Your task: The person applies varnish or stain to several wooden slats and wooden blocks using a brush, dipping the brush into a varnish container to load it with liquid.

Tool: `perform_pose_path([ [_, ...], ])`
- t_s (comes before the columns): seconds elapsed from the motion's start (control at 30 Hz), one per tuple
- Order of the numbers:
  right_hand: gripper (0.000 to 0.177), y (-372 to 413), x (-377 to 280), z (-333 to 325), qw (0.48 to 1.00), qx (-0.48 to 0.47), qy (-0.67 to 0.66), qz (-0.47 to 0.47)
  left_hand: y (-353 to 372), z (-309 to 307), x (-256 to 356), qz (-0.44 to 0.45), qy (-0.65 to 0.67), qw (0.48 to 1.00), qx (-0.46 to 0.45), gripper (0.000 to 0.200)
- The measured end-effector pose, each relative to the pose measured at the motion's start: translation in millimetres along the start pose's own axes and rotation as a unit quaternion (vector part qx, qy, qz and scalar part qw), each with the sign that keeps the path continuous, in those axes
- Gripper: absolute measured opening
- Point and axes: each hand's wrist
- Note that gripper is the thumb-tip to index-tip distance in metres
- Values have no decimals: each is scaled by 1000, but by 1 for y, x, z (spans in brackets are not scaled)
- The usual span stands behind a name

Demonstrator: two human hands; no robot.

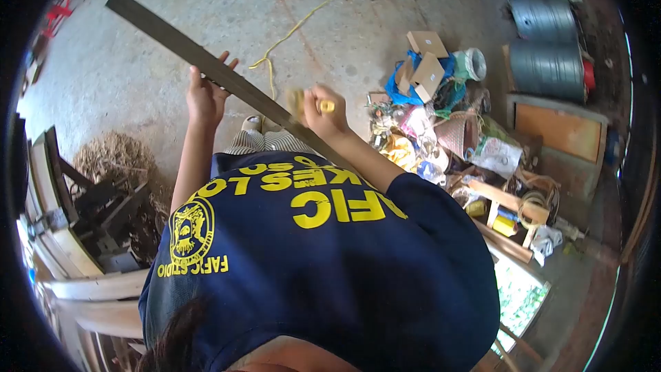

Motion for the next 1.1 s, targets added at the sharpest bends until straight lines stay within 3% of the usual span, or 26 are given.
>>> perform_pose_path([
  [0.03,23,-19,-12,14,997,12,-70,12,-2,-6,-3,-4,14,1000,-8,61],
  [0.1,22,-62,-45,43,991,13,-102,-85,6,2,2,-11,27,1000,-11,62],
  [0.17,20,-95,-106,62,977,-15,-192,-94,8,2,1,-12,48,996,-67,62],
  [0.27,19,-135,-150,77,970,-66,-213,-102,16,12,7,16,67,997,-17,64],
  [0.33,20,-156,-169,83,910,-36,-370,-182,19,14,7,3,51,999,-13,61],
  [0.43,16,-185,-201,85,911,-79,-322,-247,18,17,7,8,44,998,-52,61],
  [0.5,16,-195,-211,91,905,-108,-349,-217,13,20,5,2,66,996,-57,63],
  [0.57,23,-204,-219,77,958,-235,-110,-127,6,23,6,-8,30,999,-7,61],
  [0.6,27,-204,-223,72,948,-312,-5,-60,1,20,2,-1,37,999,-35,61],
  [0.63,27,-205,-216,69,948,-314,-6,-59,-8,20,-4,57,47,994,-82,63],
  [0.7,28,-205,-202,67,920,-332,33,-206,-2,32,6,16,51,997,-62,63],
  [0.73,28,-212,-202,69,919,-335,35,-206,-7,33,3,16,54,997,-61,63],
  [0.8,21,-225,-218,73,906,-273,-93,-309,-15,32,-3,1,17,996,-91,62],
  [0.9,13,-240,-240,85,852,-195,-238,-423,-14,35,1,7,47,993,-104,62],
  [1.03,11,-242,-195,76,867,-234,-193,-395,-18,42,1,-6,38,992,-124,71],
  [1.1,9,-207,-168,52,879,-269,-146,-366,-21,35,2,-23,44,996,-80,71],
])
Point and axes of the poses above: each hand's wrist, its own y-axis away from the middle knuckle, its own z-axis out of the palm, x = y × z, and after that the axes turned 5 degrees about -y, right-handed
